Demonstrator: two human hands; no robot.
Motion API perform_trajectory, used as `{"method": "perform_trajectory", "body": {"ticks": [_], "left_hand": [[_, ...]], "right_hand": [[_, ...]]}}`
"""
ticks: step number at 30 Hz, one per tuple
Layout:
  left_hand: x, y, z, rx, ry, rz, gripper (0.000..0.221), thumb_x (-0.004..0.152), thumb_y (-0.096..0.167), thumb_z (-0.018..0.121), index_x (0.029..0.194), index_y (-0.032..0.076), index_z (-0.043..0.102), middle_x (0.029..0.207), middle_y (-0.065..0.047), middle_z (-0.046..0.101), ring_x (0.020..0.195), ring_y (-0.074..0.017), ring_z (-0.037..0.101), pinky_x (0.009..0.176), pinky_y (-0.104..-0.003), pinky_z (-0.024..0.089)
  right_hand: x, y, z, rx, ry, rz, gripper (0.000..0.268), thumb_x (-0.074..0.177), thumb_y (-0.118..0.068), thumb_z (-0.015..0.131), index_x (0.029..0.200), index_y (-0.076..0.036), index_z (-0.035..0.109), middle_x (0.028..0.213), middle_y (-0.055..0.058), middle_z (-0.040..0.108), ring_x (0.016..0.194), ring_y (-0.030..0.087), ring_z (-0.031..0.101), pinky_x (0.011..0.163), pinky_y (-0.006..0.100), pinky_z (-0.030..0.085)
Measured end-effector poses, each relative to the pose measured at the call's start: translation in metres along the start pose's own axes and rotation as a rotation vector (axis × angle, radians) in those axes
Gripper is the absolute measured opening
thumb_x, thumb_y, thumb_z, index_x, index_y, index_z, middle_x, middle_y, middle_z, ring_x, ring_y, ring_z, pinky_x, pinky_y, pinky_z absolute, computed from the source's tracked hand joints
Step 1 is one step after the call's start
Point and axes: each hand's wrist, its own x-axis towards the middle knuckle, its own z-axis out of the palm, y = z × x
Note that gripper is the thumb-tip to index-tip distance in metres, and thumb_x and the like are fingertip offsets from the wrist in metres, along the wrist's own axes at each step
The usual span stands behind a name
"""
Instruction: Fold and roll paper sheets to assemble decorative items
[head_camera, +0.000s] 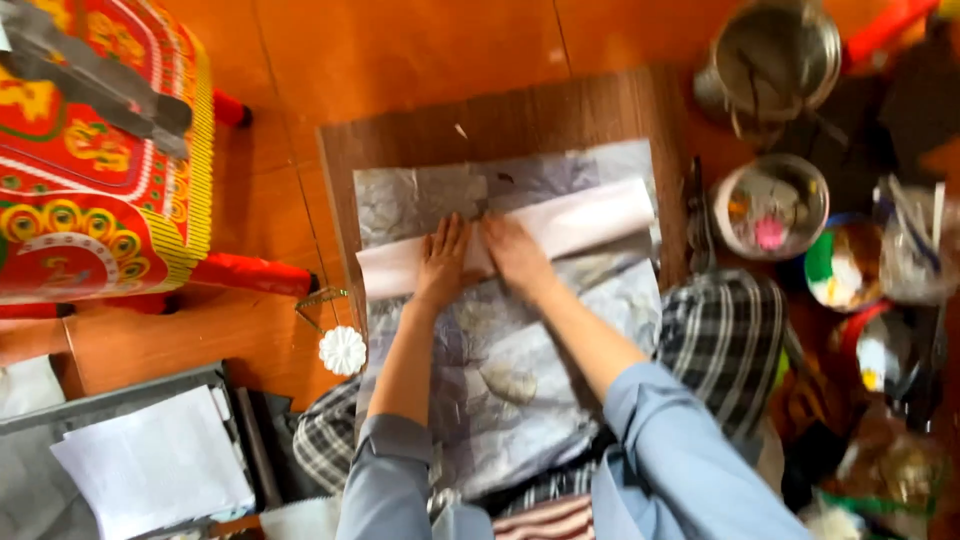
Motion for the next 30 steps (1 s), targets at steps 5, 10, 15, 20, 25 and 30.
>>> {"method": "perform_trajectory", "body": {"ticks": [5,10,15,20,25,30], "left_hand": [[-0.014,-0.006,-0.019,-0.118,0.036,0.002,0.095,0.085,0.051,0.064,0.157,0.011,0.015,0.164,-0.014,0.007,0.151,-0.0302,0.003,0.12,-0.05,0.008],[-0.038,-0.042,-0.022,-0.136,0.009,-0.056,0.096,0.085,0.047,0.065,0.156,0.008,0.015,0.163,-0.015,0.006,0.151,-0.0319,0.002,0.119,-0.054,0.012],[-0.057,-0.079,-0.018,-0.153,-0.003,-0.103,0.096,0.086,0.051,0.061,0.157,0.009,0.012,0.164,-0.014,0.005,0.151,-0.0306,0.001,0.119,-0.056,0.011],[-0.073,-0.105,-0.027,-0.058,-0.049,-0.095,0.098,0.086,0.05,0.062,0.157,0.012,0.006,0.164,-0.014,0.002,0.15,-0.0329,0.006,0.117,-0.059,0.016],[-0.068,-0.142,-0.019,0.041,-0.101,-0.052,0.102,0.081,0.05,0.066,0.158,0.019,0.006,0.165,-0.009,0.004,0.15,-0.031,0.008,0.115,-0.058,0.023],[-0.061,-0.158,-0.023,0.109,-0.128,0.034,0.107,0.073,0.042,0.077,0.157,0.021,0.013,0.164,-0.009,0.009,0.148,-0.0342,0.017,0.11,-0.06,0.034]], "right_hand": [[-0.013,0.035,-0.021,-0.123,-0.157,0.182,0.074,0.086,-0.053,0.048,0.143,-0.006,0.045,0.149,0.017,0.044,0.141,0.029,0.036,0.109,0.047,0.032],[-0.036,0.071,-0.065,-0.049,-0.11,0.35,0.078,0.085,-0.044,0.06,0.142,0.007,0.043,0.145,0.029,0.043,0.139,0.039,0.037,0.113,0.049,0.027],[-0.062,0.115,-0.071,-0.13,-0.156,0.478,0.088,0.088,-0.057,0.049,0.151,0.001,0.031,0.158,0.024,0.025,0.147,0.036,0.022,0.117,0.051,0.019],[-0.063,0.113,-0.073,-0.152,-0.149,0.538,0.087,0.089,-0.061,0.047,0.154,-0.006,0.028,0.16,0.022,0.02,0.148,0.038,0.017,0.116,0.058,0.016],[-0.064,0.114,-0.074,-0.126,-0.202,0.603,0.086,0.088,-0.067,0.044,0.155,-0.017,0.025,0.163,0.017,0.011,0.15,0.034,0.007,0.117,0.06,0.008],[-0.061,0.115,-0.081,-0.113,-0.251,0.622,0.086,0.087,-0.068,0.044,0.156,-0.021,0.022,0.164,0.015,0.009,0.151,0.032,0.006,0.117,0.059,0.007]]}}
